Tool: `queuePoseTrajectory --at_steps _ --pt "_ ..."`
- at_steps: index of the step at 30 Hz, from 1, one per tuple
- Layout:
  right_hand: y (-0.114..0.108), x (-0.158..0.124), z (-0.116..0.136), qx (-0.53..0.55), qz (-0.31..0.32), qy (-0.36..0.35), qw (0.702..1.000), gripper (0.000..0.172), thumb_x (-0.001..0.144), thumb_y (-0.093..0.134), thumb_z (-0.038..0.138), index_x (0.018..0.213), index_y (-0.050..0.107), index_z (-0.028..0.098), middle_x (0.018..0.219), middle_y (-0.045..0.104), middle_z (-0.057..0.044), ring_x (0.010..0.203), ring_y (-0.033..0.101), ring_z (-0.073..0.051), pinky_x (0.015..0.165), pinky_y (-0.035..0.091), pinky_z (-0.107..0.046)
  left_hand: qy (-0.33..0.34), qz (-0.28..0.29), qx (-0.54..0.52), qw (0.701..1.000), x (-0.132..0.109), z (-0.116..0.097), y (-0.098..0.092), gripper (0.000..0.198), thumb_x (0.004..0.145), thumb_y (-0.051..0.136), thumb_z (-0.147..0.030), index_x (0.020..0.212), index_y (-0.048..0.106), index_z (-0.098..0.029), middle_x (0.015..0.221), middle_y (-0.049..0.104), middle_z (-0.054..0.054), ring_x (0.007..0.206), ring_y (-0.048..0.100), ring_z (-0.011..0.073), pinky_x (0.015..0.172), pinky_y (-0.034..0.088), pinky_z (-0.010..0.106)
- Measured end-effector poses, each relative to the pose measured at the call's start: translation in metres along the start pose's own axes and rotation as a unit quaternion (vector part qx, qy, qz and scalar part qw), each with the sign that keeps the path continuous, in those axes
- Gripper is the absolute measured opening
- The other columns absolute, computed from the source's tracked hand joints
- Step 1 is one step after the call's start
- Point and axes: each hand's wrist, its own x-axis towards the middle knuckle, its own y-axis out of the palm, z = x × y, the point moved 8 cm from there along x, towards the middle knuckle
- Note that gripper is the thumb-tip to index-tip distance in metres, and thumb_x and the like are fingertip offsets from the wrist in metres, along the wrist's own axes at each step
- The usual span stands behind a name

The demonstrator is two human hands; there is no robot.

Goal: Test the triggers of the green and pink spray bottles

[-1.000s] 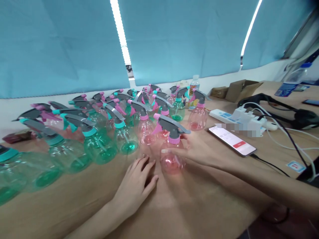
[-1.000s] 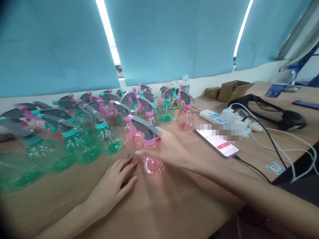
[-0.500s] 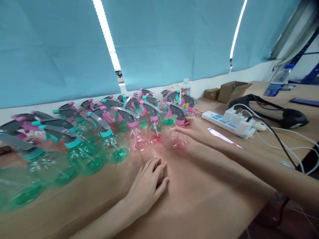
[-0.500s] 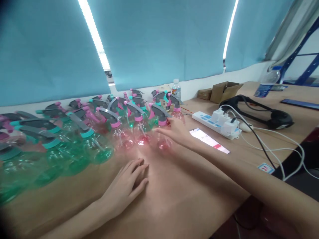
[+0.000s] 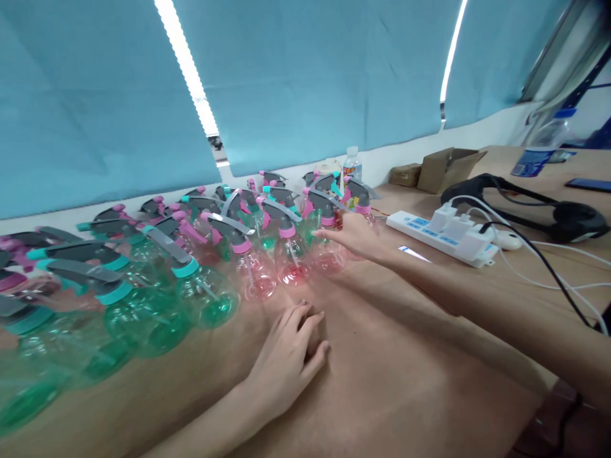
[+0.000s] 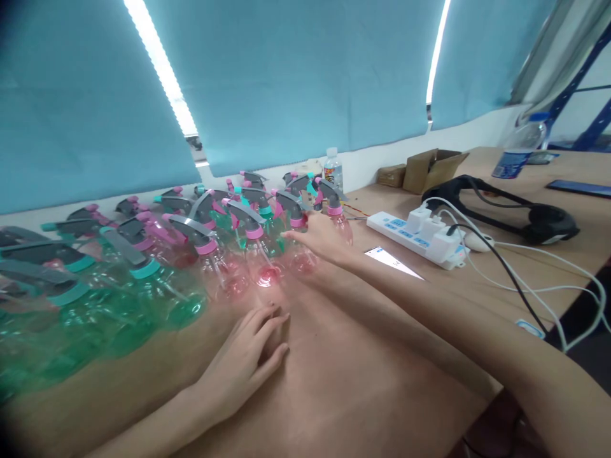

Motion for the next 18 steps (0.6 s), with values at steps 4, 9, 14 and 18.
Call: queuePoseTrajectory --at_steps 4,9,14,18 --pt "0.007 0.007 0.0 0.007 0.0 -0.005 1.0 0.037 0.076 0.064 0.05 0.086 0.059 0.015 0.08 0.067 -0.009 0.074 0.061 -0.024 0.066 0.042 -0.033 0.012 -0.023 -0.003 1.0 0.005 0.001 0.002 0.03 0.093 0.049 -0.027 0.122 0.053 -0.02 0.127 0.054 0.012 0.123 0.047 0.0308 0.099 0.042 0.05" --pt "-0.004 -0.008 -0.003 0.029 0.007 -0.008 1.0 0.055 0.079 0.065 0.047 0.12 0.054 0.012 0.118 0.064 -0.019 0.108 0.06 -0.033 0.086 0.046 -0.044 0.009 -0.016 0.002 1.0 0.019 0.001 0.005 0.03 0.092 0.051 -0.026 0.121 0.054 -0.017 0.128 0.054 0.014 0.123 0.047 0.0309 0.1 0.041 0.051" --pt "-0.046 -0.043 -0.019 0.102 0.033 -0.012 0.994 0.039 0.082 0.062 0.044 0.109 0.061 0.016 0.108 0.069 -0.011 0.09 0.068 -0.023 0.074 0.054 -0.034 0.012 0.009 0.008 1.0 0.042 -0.005 0.011 0.031 0.092 0.052 -0.025 0.122 0.054 -0.016 0.13 0.054 0.014 0.123 0.048 0.0312 0.101 0.04 0.052" --pt "-0.085 -0.054 -0.053 0.046 -0.026 0.036 0.998 0.031 0.084 0.058 0.048 0.084 0.066 0.018 0.075 0.07 -0.006 0.065 0.065 -0.021 0.06 0.049 -0.034 0.02 0.018 -0.003 1.0 0.06 -0.011 0.019 0.031 0.092 0.052 -0.023 0.122 0.054 -0.017 0.132 0.053 0.013 0.124 0.047 0.0314 0.1 0.041 0.051"
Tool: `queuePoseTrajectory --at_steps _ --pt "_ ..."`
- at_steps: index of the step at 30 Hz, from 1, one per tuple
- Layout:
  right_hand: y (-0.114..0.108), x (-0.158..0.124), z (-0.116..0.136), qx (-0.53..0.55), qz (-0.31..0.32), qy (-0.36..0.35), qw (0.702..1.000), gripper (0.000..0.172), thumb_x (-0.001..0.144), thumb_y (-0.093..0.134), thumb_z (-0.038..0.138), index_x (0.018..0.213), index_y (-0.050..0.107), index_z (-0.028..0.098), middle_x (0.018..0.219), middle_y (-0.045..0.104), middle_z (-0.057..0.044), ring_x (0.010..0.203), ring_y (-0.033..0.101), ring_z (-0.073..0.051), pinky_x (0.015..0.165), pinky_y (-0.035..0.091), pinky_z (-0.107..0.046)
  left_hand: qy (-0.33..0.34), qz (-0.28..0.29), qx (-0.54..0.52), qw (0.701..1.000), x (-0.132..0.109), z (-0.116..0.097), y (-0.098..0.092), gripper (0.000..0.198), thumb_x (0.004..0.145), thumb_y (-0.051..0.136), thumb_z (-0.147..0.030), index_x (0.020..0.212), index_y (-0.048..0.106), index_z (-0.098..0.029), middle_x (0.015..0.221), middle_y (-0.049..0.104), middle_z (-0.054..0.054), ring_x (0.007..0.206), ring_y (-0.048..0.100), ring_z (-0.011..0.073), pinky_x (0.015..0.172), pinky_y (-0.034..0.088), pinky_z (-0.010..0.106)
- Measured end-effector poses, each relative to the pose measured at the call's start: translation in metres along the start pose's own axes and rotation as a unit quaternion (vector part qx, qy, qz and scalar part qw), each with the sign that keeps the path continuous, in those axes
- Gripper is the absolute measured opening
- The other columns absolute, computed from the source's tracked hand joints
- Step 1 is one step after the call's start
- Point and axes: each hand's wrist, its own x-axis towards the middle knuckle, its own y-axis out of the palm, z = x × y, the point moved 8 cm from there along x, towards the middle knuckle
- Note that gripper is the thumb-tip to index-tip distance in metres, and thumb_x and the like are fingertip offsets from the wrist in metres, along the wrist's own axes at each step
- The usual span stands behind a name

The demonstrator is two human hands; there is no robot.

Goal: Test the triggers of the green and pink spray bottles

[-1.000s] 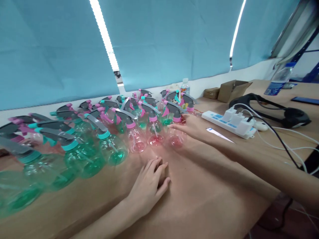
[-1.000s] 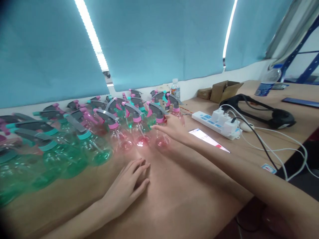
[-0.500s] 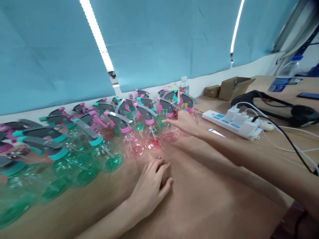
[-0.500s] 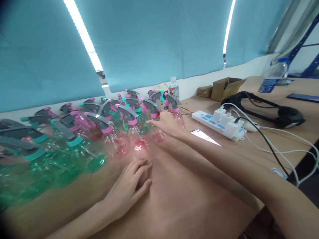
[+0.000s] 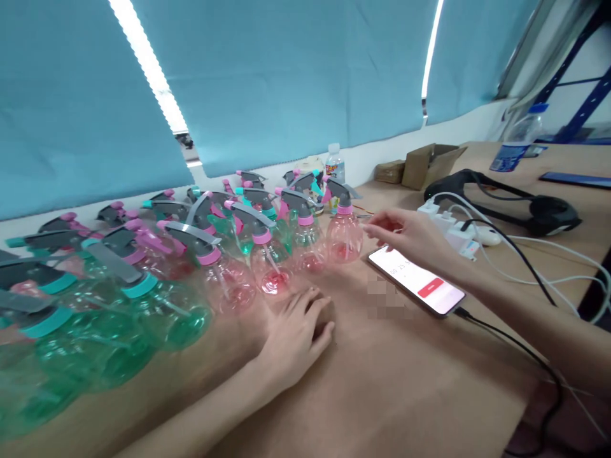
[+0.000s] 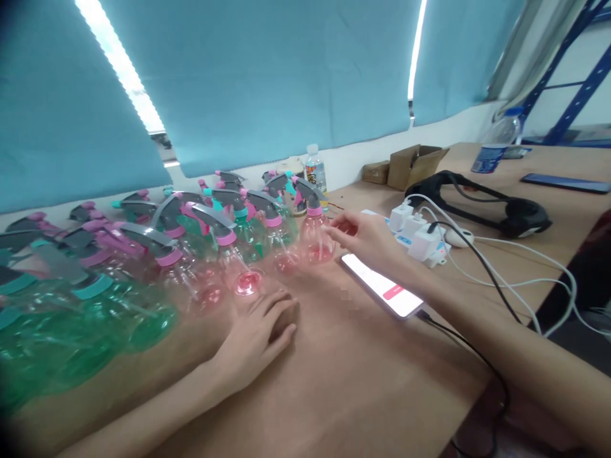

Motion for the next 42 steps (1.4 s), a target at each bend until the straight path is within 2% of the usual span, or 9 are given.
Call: queuePoseTrajectory --at_steps 3,8,14,19,23,27,30,36,42 --pt "-0.009 0.012 -0.024 -0.033 -0.045 0.023 0.998 0.039 0.079 0.063 0.051 0.093 0.065 0.014 0.09 0.071 -0.013 0.082 0.066 -0.027 0.072 0.049 -0.04 0.01 0.0 -0.01 1.0 0.011 -0.004 0.006 0.03 0.093 0.051 -0.023 0.122 0.053 -0.017 0.132 0.052 0.014 0.123 0.048 0.0304 0.1 0.042 0.05" --pt "0.022 0.044 -0.037 0.018 -0.017 0.025 0.999 0.072 0.069 0.07 0.058 0.121 0.057 0.01 0.122 0.062 -0.019 0.107 0.062 -0.031 0.088 0.049 -0.043 0.019 -0.004 -0.023 1.0 0.023 -0.008 0.012 0.03 0.094 0.05 -0.023 0.123 0.051 -0.019 0.132 0.051 0.012 0.124 0.048 0.0284 0.101 0.042 0.048" --pt "0.042 0.065 -0.025 0.067 -0.015 0.008 0.998 0.046 0.077 0.065 0.052 0.101 0.069 0.013 0.096 0.072 -0.013 0.09 0.067 -0.027 0.079 0.05 -0.04 0.018 -0.005 -0.03 0.999 0.026 -0.009 0.011 0.029 0.093 0.05 -0.022 0.122 0.05 -0.018 0.13 0.052 0.012 0.121 0.049 0.0277 0.1 0.043 0.048" --pt "0.029 0.067 -0.02 0.093 -0.039 -0.016 0.995 0.04 0.079 0.064 0.048 0.1 0.07 0.014 0.089 0.073 -0.01 0.084 0.067 -0.025 0.076 0.05 -0.038 0.022 -0.017 -0.039 0.999 0.024 -0.01 0.009 0.027 0.092 0.051 -0.019 0.119 0.051 -0.018 0.127 0.053 0.011 0.119 0.051 0.0262 0.099 0.044 0.045" --pt "-0.007 0.048 -0.006 0.104 -0.078 -0.024 0.991 0.042 0.079 0.065 0.046 0.102 0.069 0.011 0.098 0.072 -0.012 0.089 0.067 -0.024 0.08 0.05 -0.036 0.029 -0.036 -0.051 0.998 0.02 -0.011 0.006 0.025 0.093 0.049 -0.017 0.118 0.052 -0.018 0.126 0.054 0.01 0.116 0.053 0.0243 0.098 0.045 0.042" --pt "-0.018 0.009 0.017 0.112 -0.017 -0.03 0.993 0.031 0.081 0.065 0.042 0.097 0.07 0.017 0.09 0.073 -0.007 0.082 0.067 -0.023 0.074 0.049 -0.035 0.035 -0.053 -0.059 0.996 0.007 -0.013 -0.003 0.024 0.092 0.049 -0.015 0.115 0.054 -0.02 0.122 0.057 0.009 0.113 0.055 0.0231 0.097 0.046 0.041" --pt "-0.001 -0.02 0.032 0.097 0.054 -0.034 0.993 0.027 0.083 0.063 0.042 0.096 0.07 0.019 0.09 0.072 -0.005 0.082 0.066 -0.023 0.069 0.049 -0.034 0.028 -0.066 -0.058 0.996 -0.009 -0.01 -0.012 0.023 0.091 0.049 -0.015 0.113 0.056 -0.02 0.119 0.059 0.009 0.109 0.057 0.0247 0.094 0.047 0.044" --pt "0.05 -0.05 0.073 0.148 0.153 -0.101 0.972 0.025 0.087 0.058 0.038 0.105 0.066 0.021 0.106 0.07 -0.004 0.103 0.063 -0.024 0.091 0.046 -0.037 0.006 -0.092 -0.04 0.995 -0.059 0.008 -0.034 0.021 0.093 0.045 -0.017 0.108 0.059 -0.021 0.115 0.061 0.009 0.106 0.059 0.0251 0.09 0.049 0.045" --pt "0.083 -0.06 0.114 0.138 0.185 -0.124 0.965 0.028 0.085 0.06 0.045 0.101 0.065 0.022 0.099 0.07 -0.004 0.096 0.064 -0.025 0.085 0.048 -0.039 -0.038 -0.105 -0.013 0.994 -0.11 0.03 -0.052 0.021 0.094 0.044 -0.018 0.107 0.059 -0.023 0.113 0.062 0.007 0.104 0.06 0.0242 0.089 0.05 0.044"
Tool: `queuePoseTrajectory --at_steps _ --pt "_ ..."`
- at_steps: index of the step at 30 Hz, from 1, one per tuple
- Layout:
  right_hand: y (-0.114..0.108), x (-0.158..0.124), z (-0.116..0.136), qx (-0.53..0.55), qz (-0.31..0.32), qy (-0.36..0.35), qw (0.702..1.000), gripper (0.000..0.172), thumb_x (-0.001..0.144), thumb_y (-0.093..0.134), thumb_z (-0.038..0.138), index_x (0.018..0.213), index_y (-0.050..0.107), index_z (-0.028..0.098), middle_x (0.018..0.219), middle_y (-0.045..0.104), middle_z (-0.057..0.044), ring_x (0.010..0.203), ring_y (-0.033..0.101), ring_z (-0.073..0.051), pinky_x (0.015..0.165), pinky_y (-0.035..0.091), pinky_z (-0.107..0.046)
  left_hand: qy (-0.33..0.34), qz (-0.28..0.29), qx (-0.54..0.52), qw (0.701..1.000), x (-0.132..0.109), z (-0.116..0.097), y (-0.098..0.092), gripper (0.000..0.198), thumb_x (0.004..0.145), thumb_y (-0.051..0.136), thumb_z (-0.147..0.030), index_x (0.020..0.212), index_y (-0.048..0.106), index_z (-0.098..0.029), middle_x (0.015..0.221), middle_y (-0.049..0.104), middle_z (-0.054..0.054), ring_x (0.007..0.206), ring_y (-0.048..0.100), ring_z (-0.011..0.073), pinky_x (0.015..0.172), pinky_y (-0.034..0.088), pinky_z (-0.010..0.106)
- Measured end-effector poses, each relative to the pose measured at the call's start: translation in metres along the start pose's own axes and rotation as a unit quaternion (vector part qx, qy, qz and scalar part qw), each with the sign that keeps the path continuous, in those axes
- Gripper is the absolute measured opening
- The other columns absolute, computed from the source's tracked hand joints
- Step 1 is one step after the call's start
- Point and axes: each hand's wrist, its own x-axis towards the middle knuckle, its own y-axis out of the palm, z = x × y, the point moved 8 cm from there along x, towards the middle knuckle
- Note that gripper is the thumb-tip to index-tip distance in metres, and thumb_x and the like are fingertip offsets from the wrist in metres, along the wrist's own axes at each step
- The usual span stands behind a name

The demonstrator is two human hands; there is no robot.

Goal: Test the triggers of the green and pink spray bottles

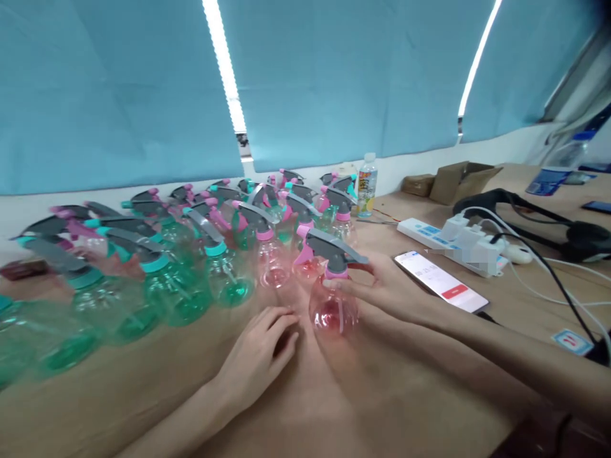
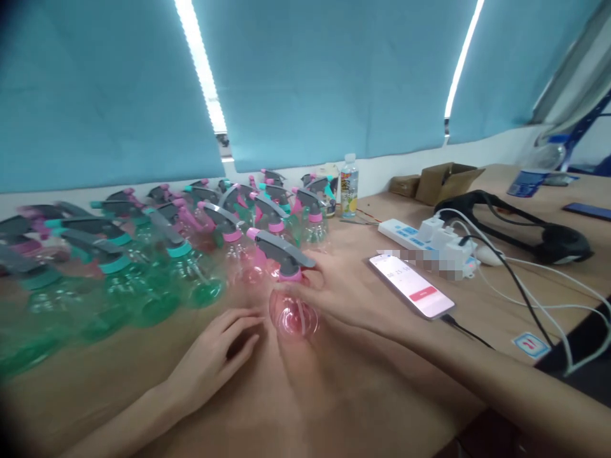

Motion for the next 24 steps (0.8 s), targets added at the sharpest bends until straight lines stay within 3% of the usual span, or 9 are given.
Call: queuePoseTrajectory --at_steps 3,8,13,17,24 --pt "0.013 0.008 0.02 -0.009 0.012 -0.009 1.0 0.027 0.08 0.065 0.045 0.09 0.064 0.02 0.087 0.067 -0.004 0.086 0.062 -0.022 0.077 0.048 -0.036 -0.005 -0.005 0.003 1.0 -0.014 0.005 -0.009 0.021 0.095 0.043 -0.018 0.109 0.058 -0.023 0.112 0.062 0.007 0.105 0.06 0.0236 0.091 0.05 0.044" --pt "0.03 0.024 0.039 0.02 0.028 -0.017 0.999 0.037 0.076 0.069 0.041 0.106 0.057 0.023 0.087 0.06 -0.001 0.071 0.053 -0.016 0.064 0.043 -0.029 -0.005 -0.008 -0.015 1.0 -0.022 0.007 -0.012 0.021 0.093 0.044 -0.015 0.108 0.057 -0.022 0.11 0.063 0.007 0.103 0.06 0.0227 0.091 0.05 0.042" --pt "0.048 0.042 0.031 0.134 0.051 0.012 0.99 0.013 0.071 0.058 0.026 0.083 0.053 0.023 0.068 0.044 0.003 0.059 0.038 -0.013 0.052 0.032 -0.027 -0.01 -0.001 -0.038 0.999 -0.023 0.005 -0.009 0.022 0.091 0.047 -0.012 0.109 0.056 -0.02 0.109 0.062 0.006 0.103 0.06 0.0226 0.09 0.05 0.042" --pt "0.052 0.046 0.028 0.165 0.037 0.024 0.985 0.008 0.062 0.049 0.02 0.067 0.043 0.023 0.061 0.033 0.004 0.054 0.028 -0.011 0.048 0.026 -0.025 -0.016 0.016 -0.043 0.999 -0.023 0.005 -0.007 0.022 0.09 0.049 -0.012 0.109 0.056 -0.019 0.11 0.061 0.006 0.102 0.059 0.0226 0.091 0.049 0.041" --pt "0.057 0.042 0.019 0.159 0.032 0.03 0.986 0.01 0.063 0.049 0.018 0.067 0.041 0.023 0.064 0.038 0.003 0.058 0.036 -0.012 0.051 0.033 -0.026 -0.013 0.022 -0.048 0.999 -0.023 0.006 -0.006 0.023 0.091 0.049 -0.012 0.111 0.056 -0.019 0.111 0.06 0.006 0.102 0.057 0.0223 0.091 0.048 0.04"
